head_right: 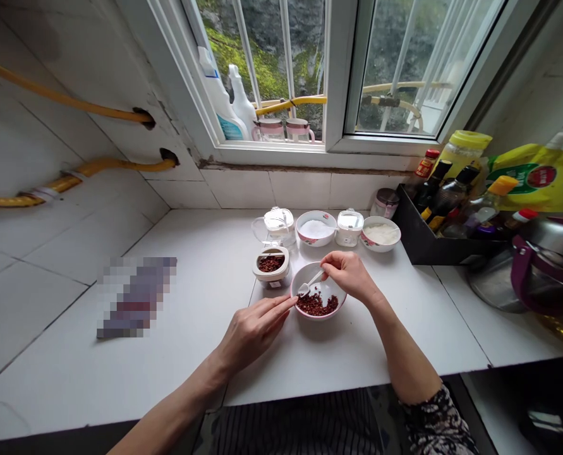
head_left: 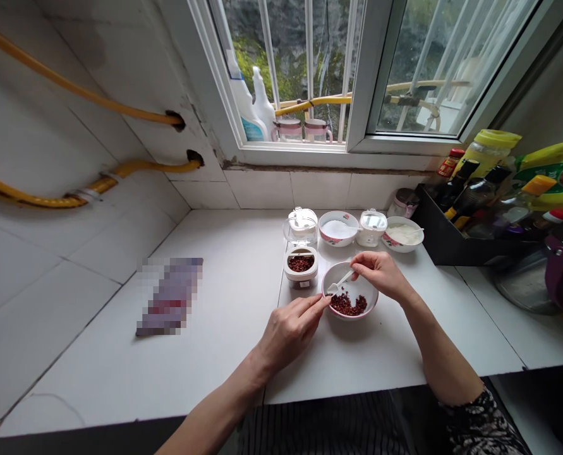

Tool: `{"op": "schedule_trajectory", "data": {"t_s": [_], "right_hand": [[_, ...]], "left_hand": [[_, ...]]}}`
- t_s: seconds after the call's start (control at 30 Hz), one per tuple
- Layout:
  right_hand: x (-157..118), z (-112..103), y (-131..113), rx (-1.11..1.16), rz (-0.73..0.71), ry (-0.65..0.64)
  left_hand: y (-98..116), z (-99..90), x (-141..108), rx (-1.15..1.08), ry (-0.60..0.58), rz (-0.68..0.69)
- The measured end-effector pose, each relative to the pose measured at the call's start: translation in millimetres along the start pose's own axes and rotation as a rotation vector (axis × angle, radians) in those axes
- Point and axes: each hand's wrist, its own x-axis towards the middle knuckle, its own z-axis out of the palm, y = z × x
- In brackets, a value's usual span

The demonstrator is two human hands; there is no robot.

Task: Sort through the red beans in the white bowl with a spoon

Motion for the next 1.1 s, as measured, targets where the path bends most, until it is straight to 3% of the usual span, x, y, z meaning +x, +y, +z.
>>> {"op": "schedule_trajectory", "data": {"t_s": [0.3,0.53,0.73,1.1], "right_hand": [[2,-13,-2,0.101,0.059,0.015],[1,-10,1,-0.085,0.052,0.014],[-3,-3,-2,-0.101,-0.012,-0.097],[0,-12,-1,-0.036,0.058,-0.01]], "left_hand": [[-1,-0.9,0,0.005,-0.004,0.009],[-1,0.0,-1,0.008,-0.011,0.005],[-1,-0.3,-1,0.002,-0.014,0.002],[0,-1.0,0,0.011,0.0,0.01]]}}
